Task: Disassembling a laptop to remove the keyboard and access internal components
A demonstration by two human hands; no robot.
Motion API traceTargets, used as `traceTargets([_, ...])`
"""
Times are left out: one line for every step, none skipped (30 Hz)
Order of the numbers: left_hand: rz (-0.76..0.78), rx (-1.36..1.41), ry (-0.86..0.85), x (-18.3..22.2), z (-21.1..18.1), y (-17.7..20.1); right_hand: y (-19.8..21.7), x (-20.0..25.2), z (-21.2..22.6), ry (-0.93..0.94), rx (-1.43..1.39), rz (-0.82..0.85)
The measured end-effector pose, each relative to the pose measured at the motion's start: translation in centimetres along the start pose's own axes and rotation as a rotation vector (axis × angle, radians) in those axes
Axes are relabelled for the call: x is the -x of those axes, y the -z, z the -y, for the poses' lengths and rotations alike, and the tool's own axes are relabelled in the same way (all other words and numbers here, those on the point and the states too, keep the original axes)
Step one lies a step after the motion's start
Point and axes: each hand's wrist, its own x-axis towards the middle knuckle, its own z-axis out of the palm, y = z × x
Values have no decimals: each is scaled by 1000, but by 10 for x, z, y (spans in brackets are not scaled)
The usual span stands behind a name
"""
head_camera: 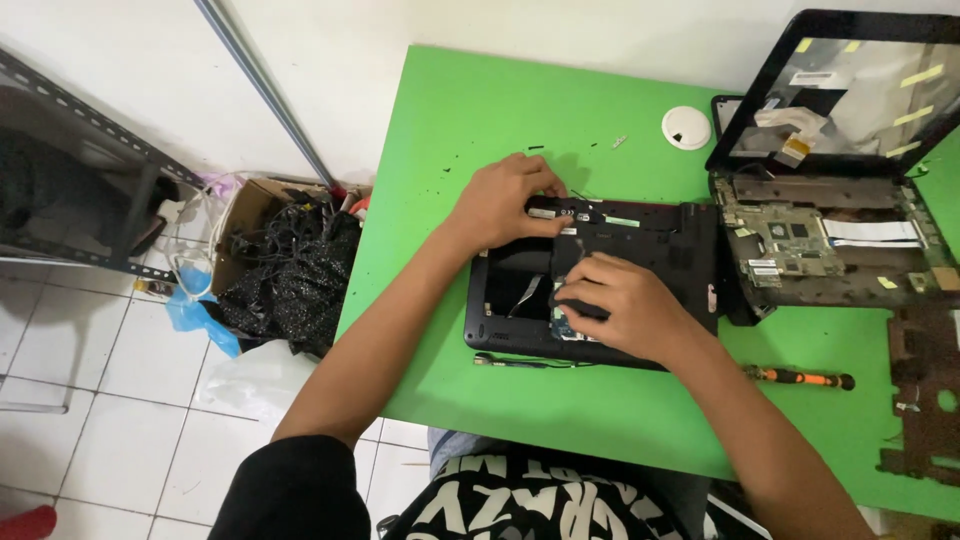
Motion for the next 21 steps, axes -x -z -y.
traceTargets([2,-2,1,0,0,1,0,-1,-1,0,-2,-1])
traceTargets([-3,2,-2,0,-1,1,0,-2,-2,22,110,-15])
traceTargets([-7,10,-7,0,-2,0,1,-1,-3,41,223,-26])
traceTargets([-5,12,-7,1,0,-1,1,0,-2,39,222,-25])
traceTargets([-26,-4,-42,1,2,-3,1,1,-1,14,171,10])
traceTargets([-47,-20,-77,1,3,-4,1,2,0,-11,119,45])
traceTargets([-49,-23,-76,1,5,-5,2,2,2,-7,119,45])
traceTargets([-67,-30,-115,0,6,-6,3,3,4,-2,68,71])
traceTargets([-82,-35,-152,2,7,-7,4,5,7,2,14,98])
traceTargets([-82,-36,-148,1,3,-3,2,3,5,3,10,99])
traceTargets([-105,-141,-230,-1,-2,0,1,2,4,9,82,75])
traceTargets([-129,-245,-312,-4,-8,2,0,1,2,15,153,51])
traceTargets([-126,-243,-318,-3,-12,1,-1,2,0,10,156,47])
traceTargets([-130,-229,-382,-3,-16,0,-2,3,-2,3,176,36])
traceTargets([-136,-213,-445,-3,-20,-2,-2,5,-4,-5,197,26])
traceTargets([-136,-210,-451,-4,-22,-4,1,5,-1,-9,201,24])
traceTargets([-96,-197,-450,-2,-24,-6,3,5,2,-10,130,72])
traceTargets([-56,-183,-450,-1,-25,-8,5,5,5,-11,58,120])
traceTargets([-51,-179,-449,-1,-25,-8,6,5,4,-16,54,120])
traceTargets([-43,-183,-439,-1,-26,-7,7,6,4,-7,77,109])
traceTargets([-34,-187,-429,-1,-25,-7,7,6,3,3,98,98])
